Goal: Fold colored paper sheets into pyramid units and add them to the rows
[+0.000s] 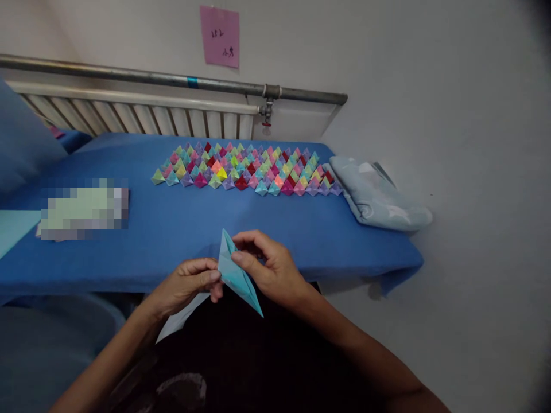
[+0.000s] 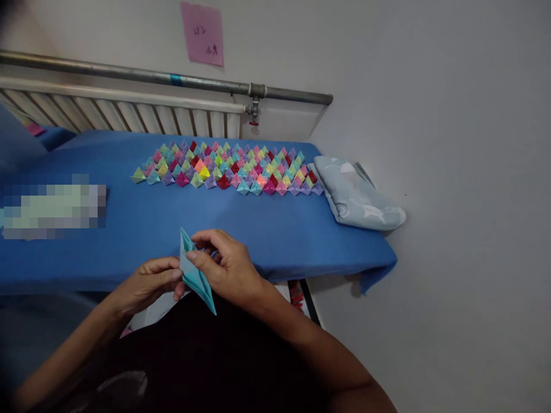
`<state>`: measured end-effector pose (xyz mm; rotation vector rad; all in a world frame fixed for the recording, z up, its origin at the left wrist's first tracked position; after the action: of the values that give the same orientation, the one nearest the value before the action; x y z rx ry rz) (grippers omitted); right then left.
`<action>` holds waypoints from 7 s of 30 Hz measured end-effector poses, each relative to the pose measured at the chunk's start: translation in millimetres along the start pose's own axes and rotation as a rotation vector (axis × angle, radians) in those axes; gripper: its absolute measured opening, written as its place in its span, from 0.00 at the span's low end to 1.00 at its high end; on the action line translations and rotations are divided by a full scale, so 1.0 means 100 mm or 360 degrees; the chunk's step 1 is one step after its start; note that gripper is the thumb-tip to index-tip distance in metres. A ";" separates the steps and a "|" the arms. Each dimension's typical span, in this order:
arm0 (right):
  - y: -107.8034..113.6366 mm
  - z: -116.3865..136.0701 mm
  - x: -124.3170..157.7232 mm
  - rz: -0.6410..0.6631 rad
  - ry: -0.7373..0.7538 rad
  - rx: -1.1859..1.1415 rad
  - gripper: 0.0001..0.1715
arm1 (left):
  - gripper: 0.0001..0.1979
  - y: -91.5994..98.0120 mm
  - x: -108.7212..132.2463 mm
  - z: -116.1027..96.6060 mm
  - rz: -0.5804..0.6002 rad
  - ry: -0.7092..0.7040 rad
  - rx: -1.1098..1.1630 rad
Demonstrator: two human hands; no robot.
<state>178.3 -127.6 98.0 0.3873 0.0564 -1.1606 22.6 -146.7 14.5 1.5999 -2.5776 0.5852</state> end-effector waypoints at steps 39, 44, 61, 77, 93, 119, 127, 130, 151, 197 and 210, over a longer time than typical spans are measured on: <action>-0.12 -0.49 0.04 -0.0027 0.0365 0.0443 0.14 | 0.22 -0.07 -0.27 0.09 -0.0274 0.0466 0.0360; -0.18 -0.54 0.08 0.0121 0.0522 0.0757 0.17 | 0.18 -0.05 -0.24 0.04 -0.0349 0.0523 0.0309; -0.01 -0.76 0.14 -0.0038 -0.0548 -0.0120 0.17 | 0.13 0.15 -0.18 -0.09 -0.0591 0.0256 0.0083; -0.23 -0.84 0.13 0.0231 -0.0935 -0.0652 0.18 | 0.13 0.03 -0.22 -0.10 -0.0497 0.0268 0.0248; -0.24 -0.83 0.21 0.0197 -0.0997 -0.0573 0.14 | 0.19 0.05 -0.21 -0.10 -0.0650 0.0125 0.0135; 0.00 -0.78 0.09 0.0128 -0.0732 -0.0401 0.13 | 0.12 -0.03 -0.17 -0.09 -0.0225 0.0254 -0.0285; 0.00 -0.81 -0.03 0.0039 -0.0763 -0.0458 0.15 | 0.11 -0.04 -0.17 -0.12 -0.0225 0.0219 -0.0352; 0.02 -0.86 -0.03 -0.0047 -0.0766 -0.0444 0.16 | 0.13 -0.01 -0.20 -0.10 -0.0221 0.0209 -0.0320; 0.13 -0.95 -0.24 0.0017 -0.0045 0.1596 0.10 | 0.13 -0.03 -0.76 -0.39 -0.0278 0.0238 -0.2593; 0.16 -0.80 0.13 0.0205 0.0091 0.1213 0.14 | 0.14 0.08 -0.55 -0.23 0.0075 -0.0983 -0.2400; 0.21 -0.91 0.18 -0.0114 -0.0006 0.1100 0.10 | 0.12 0.10 -0.50 -0.18 -0.0293 -0.1101 -0.2423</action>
<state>218.3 -106.6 14.6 0.9980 -0.3459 -1.2310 34.1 -94.3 16.6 1.3207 -1.8909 -1.7382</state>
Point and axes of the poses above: each hand's wrist, its own x-axis away from the middle knuckle, its own y-axis out of the back of the hand, z = x × y, the point moved 6 cm from there along -x, towards the middle knuckle, and after that the axes turned 3 degrees about z, right-handed, at the moved point
